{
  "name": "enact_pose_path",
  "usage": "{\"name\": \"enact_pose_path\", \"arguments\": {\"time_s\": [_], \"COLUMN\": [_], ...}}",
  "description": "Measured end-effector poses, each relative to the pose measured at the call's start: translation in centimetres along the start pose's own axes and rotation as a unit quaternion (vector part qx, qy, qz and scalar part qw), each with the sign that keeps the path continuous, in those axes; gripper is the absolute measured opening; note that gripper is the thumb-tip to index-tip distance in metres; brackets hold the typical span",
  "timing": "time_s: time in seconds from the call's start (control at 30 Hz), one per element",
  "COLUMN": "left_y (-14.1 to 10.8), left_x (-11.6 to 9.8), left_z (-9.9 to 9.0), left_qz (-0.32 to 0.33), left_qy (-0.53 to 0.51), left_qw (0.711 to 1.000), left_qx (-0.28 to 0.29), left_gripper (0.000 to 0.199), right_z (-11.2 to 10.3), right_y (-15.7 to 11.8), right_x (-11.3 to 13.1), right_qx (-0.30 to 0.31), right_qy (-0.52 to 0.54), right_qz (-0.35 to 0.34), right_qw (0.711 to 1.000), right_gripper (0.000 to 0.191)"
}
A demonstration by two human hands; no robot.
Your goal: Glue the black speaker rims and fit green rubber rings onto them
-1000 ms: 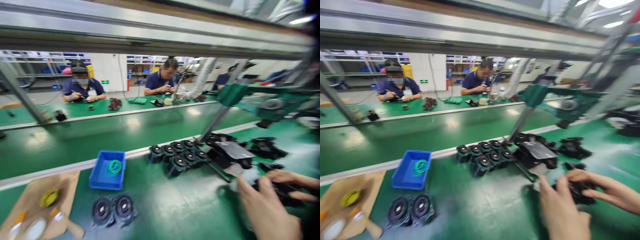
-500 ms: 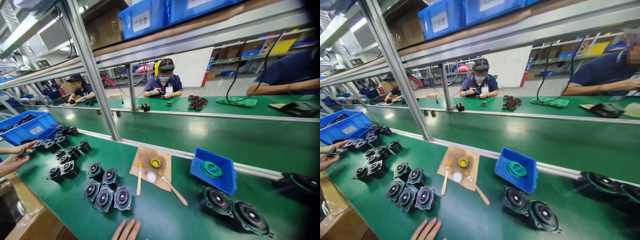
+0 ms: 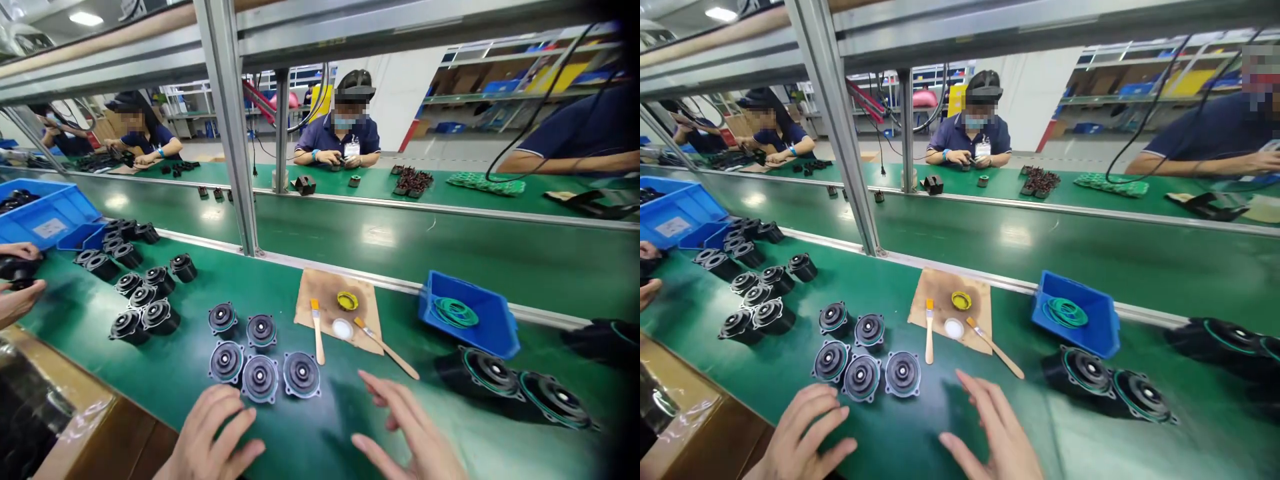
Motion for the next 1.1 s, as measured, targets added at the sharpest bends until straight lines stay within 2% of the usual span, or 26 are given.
{"name": "enact_pose_path", "arguments": {"time_s": [0.07, 0.17, 0.3, 0.4, 0.6, 0.87, 0.97, 1.1], "left_y": [0.1, 1.1, 2.7, 3.9, 5.5, 5.6, 5.6, 5.6], "left_x": [0.8, 1.8, 2.7, 3.0, 3.1, 3.3, 3.1, 2.8], "left_z": [-0.3, -0.6, -0.6, -0.4, 0.3, 0.9, 0.9, 1.1], "left_qz": [-0.027, -0.045, -0.033, -0.037, -0.043, -0.061, -0.073, -0.076], "left_qy": [0.009, 0.023, 0.032, 0.02, 0.011, 0.002, -0.004, -0.007], "left_qw": [0.999, 0.999, 0.998, 0.995, 0.986, 0.973, 0.972, 0.973], "left_qx": [-0.017, -0.016, 0.046, 0.088, 0.163, 0.221, 0.224, 0.219], "left_gripper": [0.017, 0.026, 0.044, 0.047, 0.046, 0.051, 0.054, 0.059], "right_z": [1.9, 4.2, 6.3, 7.1, 7.6, 7.7, 7.4, 6.5], "right_y": [1.2, 1.9, 2.2, 2.6, 2.7, 3.0, 3.1, 3.0], "right_x": [1.1, 2.5, 4.0, 4.6, 4.2, 4.1, 4.4, 4.7], "right_qx": [0.017, 0.025, 0.01, -0.011, -0.001, 0.002, 0.014, 0.051], "right_qy": [-0.026, -0.059, -0.091, -0.1, -0.087, -0.074, -0.062, -0.029], "right_qz": [-0.002, -0.006, -0.013, -0.022, -0.011, -0.022, -0.026, -0.017], "right_qw": [1.0, 0.998, 0.996, 0.995, 0.996, 0.997, 0.998, 0.998], "right_gripper": [0.059, 0.077, 0.096, 0.092, 0.059, 0.064, 0.059, 0.061]}}
Point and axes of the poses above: each hand's wrist, its own y-axis towards the middle knuckle, its own z-axis out of the palm, x = y × z, the point moved 2 cm from there along y, towards the middle knuckle, and after that the axes turned 12 degrees about -x, right-handed, at the moved point
